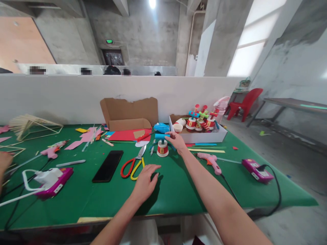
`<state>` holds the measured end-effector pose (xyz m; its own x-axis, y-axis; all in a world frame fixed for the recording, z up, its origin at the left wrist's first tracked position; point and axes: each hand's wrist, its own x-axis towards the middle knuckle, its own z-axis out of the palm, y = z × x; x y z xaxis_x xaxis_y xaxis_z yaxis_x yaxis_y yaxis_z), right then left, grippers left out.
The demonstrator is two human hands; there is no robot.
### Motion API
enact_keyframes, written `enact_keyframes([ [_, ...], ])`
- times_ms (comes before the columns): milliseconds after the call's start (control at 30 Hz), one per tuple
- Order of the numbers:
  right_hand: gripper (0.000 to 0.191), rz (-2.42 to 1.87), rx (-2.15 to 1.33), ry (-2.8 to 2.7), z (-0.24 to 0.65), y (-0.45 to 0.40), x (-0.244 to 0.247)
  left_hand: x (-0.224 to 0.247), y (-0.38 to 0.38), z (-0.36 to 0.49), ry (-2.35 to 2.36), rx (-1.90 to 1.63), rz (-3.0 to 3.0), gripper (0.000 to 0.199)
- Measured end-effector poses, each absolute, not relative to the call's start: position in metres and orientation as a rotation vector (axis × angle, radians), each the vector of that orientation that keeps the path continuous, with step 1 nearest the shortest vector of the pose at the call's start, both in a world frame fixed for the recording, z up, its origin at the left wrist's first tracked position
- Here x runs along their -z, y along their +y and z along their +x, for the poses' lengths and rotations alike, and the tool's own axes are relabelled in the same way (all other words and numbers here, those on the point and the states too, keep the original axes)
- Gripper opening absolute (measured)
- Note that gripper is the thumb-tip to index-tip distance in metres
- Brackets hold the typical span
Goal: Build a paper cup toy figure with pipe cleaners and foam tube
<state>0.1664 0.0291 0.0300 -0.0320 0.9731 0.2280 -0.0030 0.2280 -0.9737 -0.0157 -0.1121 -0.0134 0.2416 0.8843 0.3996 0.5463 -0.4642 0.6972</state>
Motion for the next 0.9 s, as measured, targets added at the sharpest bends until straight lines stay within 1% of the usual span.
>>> enact_keyframes([
  [67, 0.032, -1.019, -1.071, -1.328, 0.167, 0.030, -0.030, 0.010, -0.112, -0.016, 1.302, -1.105, 2.084, 0.026],
  [167, 0.033, -1.016, -1.072, -1.313, 0.168, 0.031, -0.031, 0.000, -0.112, -0.017, 1.351, -1.077, 2.005, 0.015],
  [367, 0.035, -0.999, -1.073, -1.244, 0.171, 0.032, -0.038, -0.020, -0.118, -0.023, 1.378, -0.918, 1.929, 0.024],
  [500, 0.039, -0.955, -1.111, -1.140, 0.174, 0.035, -0.045, -0.020, -0.126, -0.028, 1.386, -0.888, 1.935, 0.027],
  [667, 0.040, -0.848, -1.239, -0.991, 0.178, 0.029, -0.055, -0.014, -0.137, -0.038, 1.387, -0.913, 2.000, 0.029],
  [767, 0.036, -0.788, -1.324, -0.906, 0.179, 0.017, -0.063, -0.011, -0.144, -0.045, 1.379, -0.918, 2.033, 0.030],
  [900, 0.024, -0.743, -1.461, -0.710, 0.181, 0.002, -0.074, -0.008, -0.154, -0.055, 1.433, -0.869, 2.017, 0.037],
])
